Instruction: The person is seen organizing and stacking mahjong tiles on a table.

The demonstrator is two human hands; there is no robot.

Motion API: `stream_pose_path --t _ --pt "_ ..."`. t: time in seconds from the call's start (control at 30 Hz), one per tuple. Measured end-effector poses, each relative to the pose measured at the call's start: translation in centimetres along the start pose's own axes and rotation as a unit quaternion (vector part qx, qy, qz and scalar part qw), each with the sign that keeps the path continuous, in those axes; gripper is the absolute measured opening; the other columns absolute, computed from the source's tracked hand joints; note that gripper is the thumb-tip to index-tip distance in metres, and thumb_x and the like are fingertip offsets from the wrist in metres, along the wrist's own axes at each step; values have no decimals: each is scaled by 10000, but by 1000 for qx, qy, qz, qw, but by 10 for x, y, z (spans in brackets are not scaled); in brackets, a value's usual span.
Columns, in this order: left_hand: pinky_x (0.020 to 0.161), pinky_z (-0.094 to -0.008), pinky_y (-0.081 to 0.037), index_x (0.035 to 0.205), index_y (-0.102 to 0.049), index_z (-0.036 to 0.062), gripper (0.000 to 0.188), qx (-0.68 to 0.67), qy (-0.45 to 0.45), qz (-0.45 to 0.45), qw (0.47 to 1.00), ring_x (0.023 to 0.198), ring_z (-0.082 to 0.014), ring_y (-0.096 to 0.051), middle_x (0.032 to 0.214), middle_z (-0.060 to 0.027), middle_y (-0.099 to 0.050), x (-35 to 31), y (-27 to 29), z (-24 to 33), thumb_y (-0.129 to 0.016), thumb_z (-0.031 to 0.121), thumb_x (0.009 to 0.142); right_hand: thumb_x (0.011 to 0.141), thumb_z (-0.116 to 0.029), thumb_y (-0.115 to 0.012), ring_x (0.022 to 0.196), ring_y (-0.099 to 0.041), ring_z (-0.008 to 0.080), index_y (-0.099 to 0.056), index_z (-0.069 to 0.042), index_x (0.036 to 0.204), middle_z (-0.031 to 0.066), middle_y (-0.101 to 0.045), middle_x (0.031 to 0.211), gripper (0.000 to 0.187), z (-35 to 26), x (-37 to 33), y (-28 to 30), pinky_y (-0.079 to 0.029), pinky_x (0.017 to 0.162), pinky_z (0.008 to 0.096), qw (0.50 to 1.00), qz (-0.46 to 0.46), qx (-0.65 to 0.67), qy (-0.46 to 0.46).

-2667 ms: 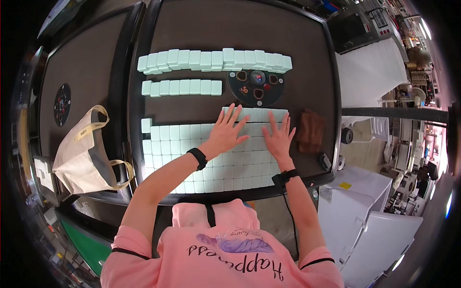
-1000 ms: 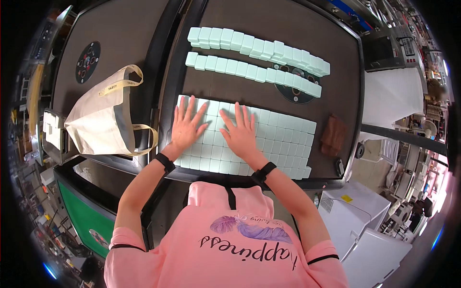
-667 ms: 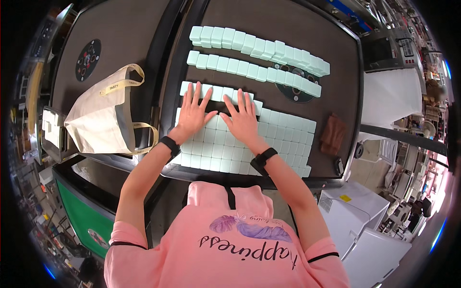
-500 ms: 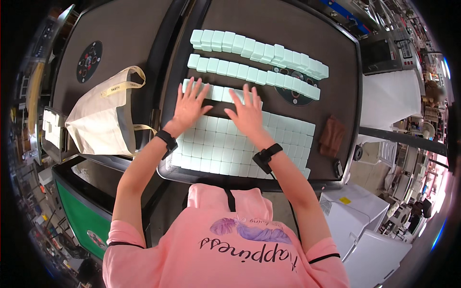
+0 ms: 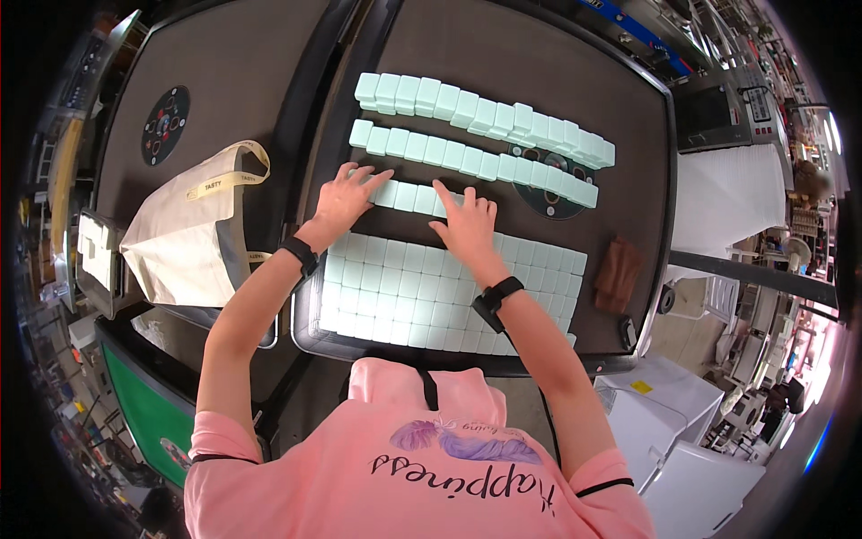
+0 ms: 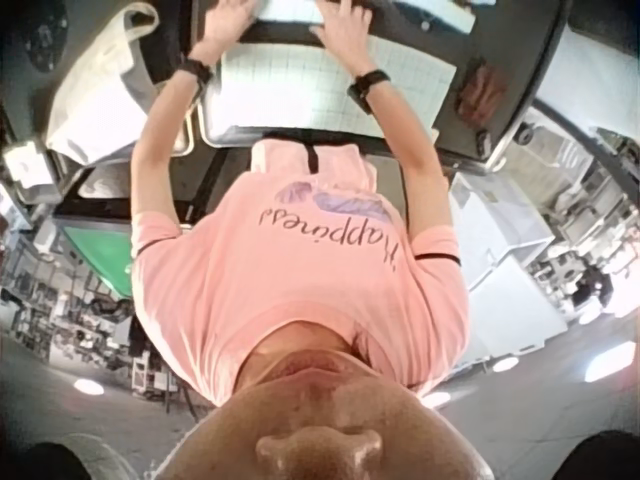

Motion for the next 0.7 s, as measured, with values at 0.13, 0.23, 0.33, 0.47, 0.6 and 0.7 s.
stream_pose_path --t 0.13,0.23,0.33,0.47,0.6,0.7 --pt "852 -355 -628 1481 -517 361 777 17 -33 77 996 1269 -254 -575 1299 37 -629 4 5 10 -851 210 796 813 -374 -858 1005 -560 364 -535 -330 1475 161 -532 1195 738 -3 9 -4 -389 947 482 998 27 -38 -44" --pt "807 -351 -633 1422 -576 358 722 -9 -19 85 996 1214 -243 -606 1255 62 -634 3 5 7 -859 198 777 790 -329 -883 1010 -559 381 -593 -297 1401 158 -545 1212 677 -1 11 -8 -368 977 509 998 19 4 -62" --pt "829 -333 -630 1413 -583 380 729 -8 -8 85 996 1220 -220 -606 1314 78 -630 8 6 5 -871 215 763 806 -350 -863 986 -549 364 -619 -305 1367 152 -541 1205 614 1 13 -3 -390 952 488 997 25 6 -75" --pt "832 -339 -631 1408 -587 380 731 -27 7 101 994 1213 -222 -610 1309 71 -634 19 27 3 -869 203 757 795 -342 -867 974 -545 365 -633 -295 1355 150 -540 1195 609 1 26 25 -396 946 487 996 63 2 -65" --pt "835 -354 -633 1410 -588 370 724 -26 13 133 991 1205 -231 -614 1312 68 -632 42 59 -4 -857 186 763 795 -326 -866 978 -544 365 -643 -286 1349 134 -540 1174 599 7 56 47 -398 940 477 995 82 11 -64" --pt "844 -361 -635 1426 -580 362 739 -21 15 142 990 1212 -224 -616 1350 67 -628 67 68 -9 -858 182 766 821 -325 -851 997 -554 356 -626 -295 1385 138 -549 1214 609 17 80 54 -402 954 469 995 72 -2 -66"
Point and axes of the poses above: each hand's wrist, its own x-axis towards the middle knuckle, its own y-axis out of the back of the hand, z = x × y, the point moved 8 cm from there along x, towards the middle knuckle
